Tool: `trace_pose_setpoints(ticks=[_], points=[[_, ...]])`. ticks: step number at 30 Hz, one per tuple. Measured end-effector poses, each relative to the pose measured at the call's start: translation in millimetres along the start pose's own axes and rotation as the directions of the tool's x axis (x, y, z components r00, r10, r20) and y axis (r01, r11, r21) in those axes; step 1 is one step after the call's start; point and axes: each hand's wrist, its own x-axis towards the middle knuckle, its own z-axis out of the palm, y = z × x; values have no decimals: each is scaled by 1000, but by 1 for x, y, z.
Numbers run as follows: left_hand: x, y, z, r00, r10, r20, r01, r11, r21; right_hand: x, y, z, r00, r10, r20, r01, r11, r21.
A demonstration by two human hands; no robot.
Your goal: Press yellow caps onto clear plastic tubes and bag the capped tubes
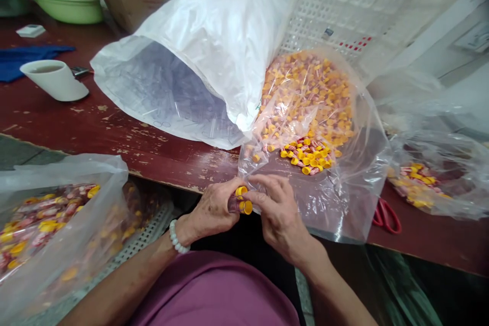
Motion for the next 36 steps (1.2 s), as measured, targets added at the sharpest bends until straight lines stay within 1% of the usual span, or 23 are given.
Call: trace_pose_setpoints(ticks=[2, 4, 6, 8, 10, 12, 13, 14, 15, 16, 18, 20, 21, 23, 24, 26, 27, 28, 29, 30, 31, 33, 36], points=[[-1, 0, 4, 1000, 16, 6, -16, 997, 74, -4, -2, 9, 1000, 4, -12, -5, 999, -50], [-1, 1, 9, 1000, 23, 17, -25, 992, 123, -7, -5, 16, 999, 41, -32, -43, 997, -62], [-1, 0, 12, 1000, 0, 27, -3, 996, 94, -8, -6, 18, 998, 60, -31, -61, 997, -37], [0, -1, 10, 999, -49, 11, 49, 999, 2, -7, 0, 15, 997, 65, -45, -64, 998, 9], [1, -5, 4, 993, -113, -36, 110, 992, -63, -3, 18, 9, 986, 123, -116, -123, 992, 5], [3, -10, -3, 985, -151, -86, 147, 987, -60, 5, 48, 5, 948, 248, -197, -273, 956, -109], [4, -12, -5, 982, -158, -104, 155, 987, -39, 9, 66, 5, 922, 321, -217, -364, 910, -200], [4, -14, -7, 981, -154, -117, 154, 988, -9, 15, 85, 6, 892, 386, -234, -445, 842, -306], [4, -15, -7, 982, -140, -130, 145, 989, 28, 20, 102, 9, 879, 415, -236, -475, 810, -345], [3, -16, -7, 983, -118, -143, 129, 989, 69, 26, 117, 13, 864, 450, -226, -504, 757, -417], [2, -16, -4, 984, -53, -171, 78, 986, 147, 35, 139, 23, 845, 497, -198, -521, 680, -516], [1, -17, -1, 981, 16, -193, 25, 979, 203, 40, 148, 29, 831, 528, -178, -523, 629, -575], [0, -17, -1, 980, 38, -196, 6, 975, 222, 40, 148, 30, 822, 538, -185, -535, 621, -573], [-1, -18, 0, 979, 52, -196, -2, 970, 244, 37, 140, 24, 799, 552, -237, -582, 615, -531], [0, -18, -1, 980, 45, -195, 5, 969, 249, 34, 132, 19, 789, 552, -269, -608, 638, -473], [1, -19, -1, 983, 20, -183, 28, 966, 256, 24, 106, 6, 791, 545, -277, -607, 757, -243], [2, -19, 0, 985, 3, -172, 42, 965, 259, 19, 89, 0, 814, 525, -249, -558, 826, -82], [3, -19, 1, 988, -13, -157, 55, 963, 262, 15, 71, -5, 851, 496, -174, -489, 868, 84], [5, -18, 2, 990, -29, -139, 65, 962, 266, 11, 52, -8, 888, 450, -98, -423, 881, 211], [6, -17, 3, 992, -41, -122, 73, 960, 271, 8, 34, -10, 921, 383, -65, -353, 894, 275], [7, -16, 5, 993, -51, -107, 79, 958, 277, 6, 18, -11, 949, 313, -33, -288, 907, 307], [8, -14, 7, 995, -58, -85, 80, 954, 288, 4, -4, -10, 981, 192, -5, -181, 935, 306], [7, -12, 9, 997, -53, -64, 70, 952, 297, 5, -15, -8, 995, 87, 43, -95, 963, 254]])
